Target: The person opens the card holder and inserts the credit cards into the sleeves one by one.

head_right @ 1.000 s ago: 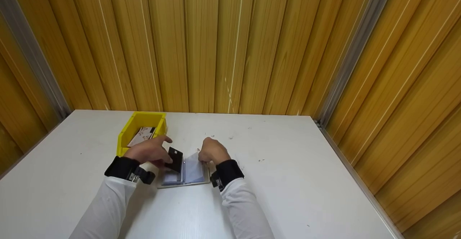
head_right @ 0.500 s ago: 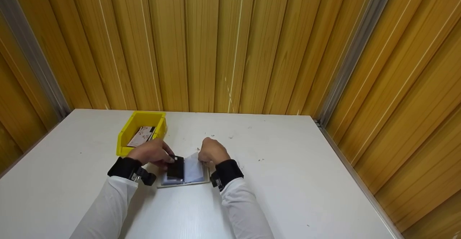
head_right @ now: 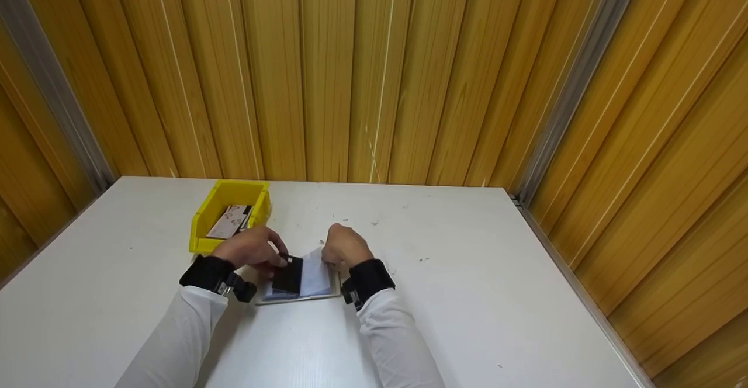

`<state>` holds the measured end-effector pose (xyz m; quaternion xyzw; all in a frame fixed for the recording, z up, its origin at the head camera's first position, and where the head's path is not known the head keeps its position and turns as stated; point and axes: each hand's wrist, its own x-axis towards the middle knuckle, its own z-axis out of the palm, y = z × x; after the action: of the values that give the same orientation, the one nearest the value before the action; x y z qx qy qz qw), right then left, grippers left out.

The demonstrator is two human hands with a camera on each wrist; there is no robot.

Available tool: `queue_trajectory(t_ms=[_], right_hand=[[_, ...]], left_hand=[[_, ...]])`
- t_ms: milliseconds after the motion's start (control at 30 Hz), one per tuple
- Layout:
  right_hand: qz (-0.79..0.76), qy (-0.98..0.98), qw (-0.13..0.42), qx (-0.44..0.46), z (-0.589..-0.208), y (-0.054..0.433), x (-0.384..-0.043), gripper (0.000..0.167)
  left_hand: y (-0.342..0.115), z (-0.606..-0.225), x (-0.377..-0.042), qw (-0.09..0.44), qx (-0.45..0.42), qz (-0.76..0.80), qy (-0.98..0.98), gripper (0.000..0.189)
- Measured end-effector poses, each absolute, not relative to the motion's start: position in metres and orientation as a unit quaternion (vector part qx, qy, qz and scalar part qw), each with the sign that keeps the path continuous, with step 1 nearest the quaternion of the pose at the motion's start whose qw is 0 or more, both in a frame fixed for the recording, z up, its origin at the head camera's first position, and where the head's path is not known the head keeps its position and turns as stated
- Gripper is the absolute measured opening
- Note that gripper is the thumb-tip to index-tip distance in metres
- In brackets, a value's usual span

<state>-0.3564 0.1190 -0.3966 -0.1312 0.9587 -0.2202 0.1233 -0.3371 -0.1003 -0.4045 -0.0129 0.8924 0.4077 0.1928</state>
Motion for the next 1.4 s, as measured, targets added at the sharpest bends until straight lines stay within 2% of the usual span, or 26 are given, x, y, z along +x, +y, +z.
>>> queue_trajectory(t_ms=[600, 933, 1233, 1400], right_hand=[[-0.225, 0.957, 0.128, -0.133, -0.396, 0.118, -0.357, 0.009], [-0.220, 0.958, 0.121, -0.135, -0.398, 0.119, -0.358, 0.008], [-0.222, 0.958, 0.124, -0.132, -0.400, 0.119, -0.358, 0.008], [-0.223, 0.958, 0.125, -0.132, -0.399, 0.118, -0.357, 0.008]], left_hand=[[-0.099, -0.399, -0.337, 0.164, -0.006, 0.368, 0.915, 0.015], [-0.094, -0.406, -0.335, 0.154, 0.008, 0.390, 0.908, 0.016], [-0.088, -0.409, -0.335, 0.120, 0.026, 0.410, 0.904, 0.021], [-0.083, -0.410, -0.335, 0.124, 0.020, 0.425, 0.896, 0.020]])
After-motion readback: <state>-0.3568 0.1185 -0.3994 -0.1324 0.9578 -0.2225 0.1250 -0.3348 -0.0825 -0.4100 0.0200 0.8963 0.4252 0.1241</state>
